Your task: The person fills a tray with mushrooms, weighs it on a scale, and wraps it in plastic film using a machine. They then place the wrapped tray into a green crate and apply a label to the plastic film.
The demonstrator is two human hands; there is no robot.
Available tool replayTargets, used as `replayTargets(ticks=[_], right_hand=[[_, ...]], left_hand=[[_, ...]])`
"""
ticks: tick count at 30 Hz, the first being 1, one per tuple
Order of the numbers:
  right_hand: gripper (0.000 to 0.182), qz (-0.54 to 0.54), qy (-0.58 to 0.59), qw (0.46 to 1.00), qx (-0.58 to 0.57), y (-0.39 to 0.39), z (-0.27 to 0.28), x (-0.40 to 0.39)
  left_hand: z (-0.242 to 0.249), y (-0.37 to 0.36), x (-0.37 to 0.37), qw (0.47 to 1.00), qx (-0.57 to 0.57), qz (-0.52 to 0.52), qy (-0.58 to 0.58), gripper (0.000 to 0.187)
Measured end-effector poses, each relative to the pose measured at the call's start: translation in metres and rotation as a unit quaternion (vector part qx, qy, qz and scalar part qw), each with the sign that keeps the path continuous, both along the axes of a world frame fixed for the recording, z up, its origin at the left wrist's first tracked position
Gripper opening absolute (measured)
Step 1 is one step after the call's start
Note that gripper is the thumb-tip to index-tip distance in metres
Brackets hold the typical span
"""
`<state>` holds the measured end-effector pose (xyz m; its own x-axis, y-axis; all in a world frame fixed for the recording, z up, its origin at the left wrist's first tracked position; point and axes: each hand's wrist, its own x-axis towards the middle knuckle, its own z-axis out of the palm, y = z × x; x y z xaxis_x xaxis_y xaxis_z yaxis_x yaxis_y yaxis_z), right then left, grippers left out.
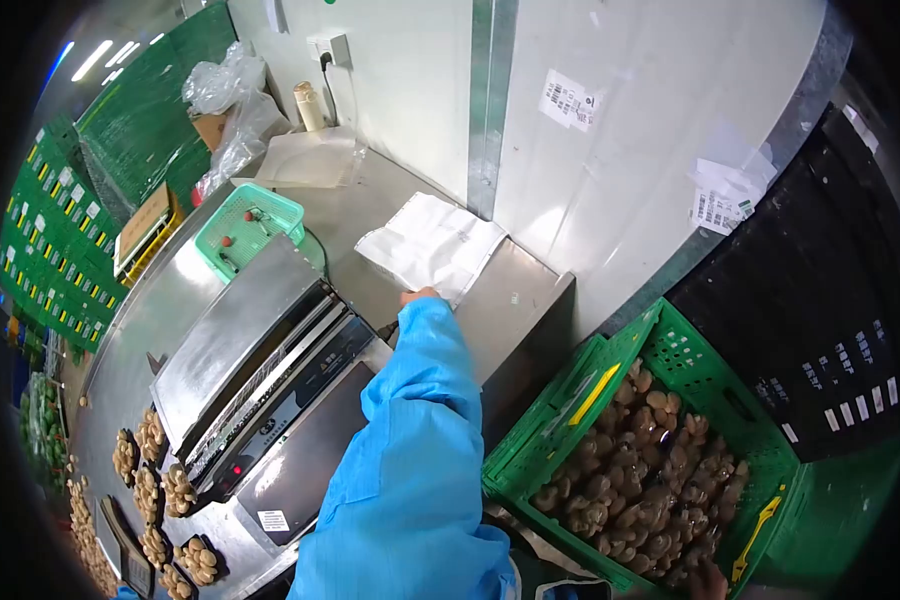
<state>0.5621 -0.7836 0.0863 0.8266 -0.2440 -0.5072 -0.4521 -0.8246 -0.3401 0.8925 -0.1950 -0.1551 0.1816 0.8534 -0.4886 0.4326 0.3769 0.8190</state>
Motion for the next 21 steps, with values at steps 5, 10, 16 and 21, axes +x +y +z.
replayTargets(ticks=[5, 10, 16, 21], right_hand=[[0.039, 0.064, -0.082, 0.995, 0.010, 0.009, 0.000, 0.015], [0.035, 0.193, -0.259, 0.943, 0.072, 0.028, -0.013, 0.067], [0.044, 0.419, -0.366, 0.810, 0.185, 0.159, 0.074, 0.153], [0.061, 0.580, -0.420, 0.677, 0.168, 0.244, 0.119, 0.194]], left_hand=[[-0.006, -0.005, -0.005, 0.980, 0.152, -0.031, -0.124, 0.026], [0.085, -0.061, -0.075, 0.912, 0.309, -0.161, -0.218, 0.023], [0.240, -0.069, -0.160, 0.632, 0.376, -0.631, -0.247, 0.017], [0.304, -0.073, -0.199, 0.518, 0.385, -0.738, -0.197, 0.018]])
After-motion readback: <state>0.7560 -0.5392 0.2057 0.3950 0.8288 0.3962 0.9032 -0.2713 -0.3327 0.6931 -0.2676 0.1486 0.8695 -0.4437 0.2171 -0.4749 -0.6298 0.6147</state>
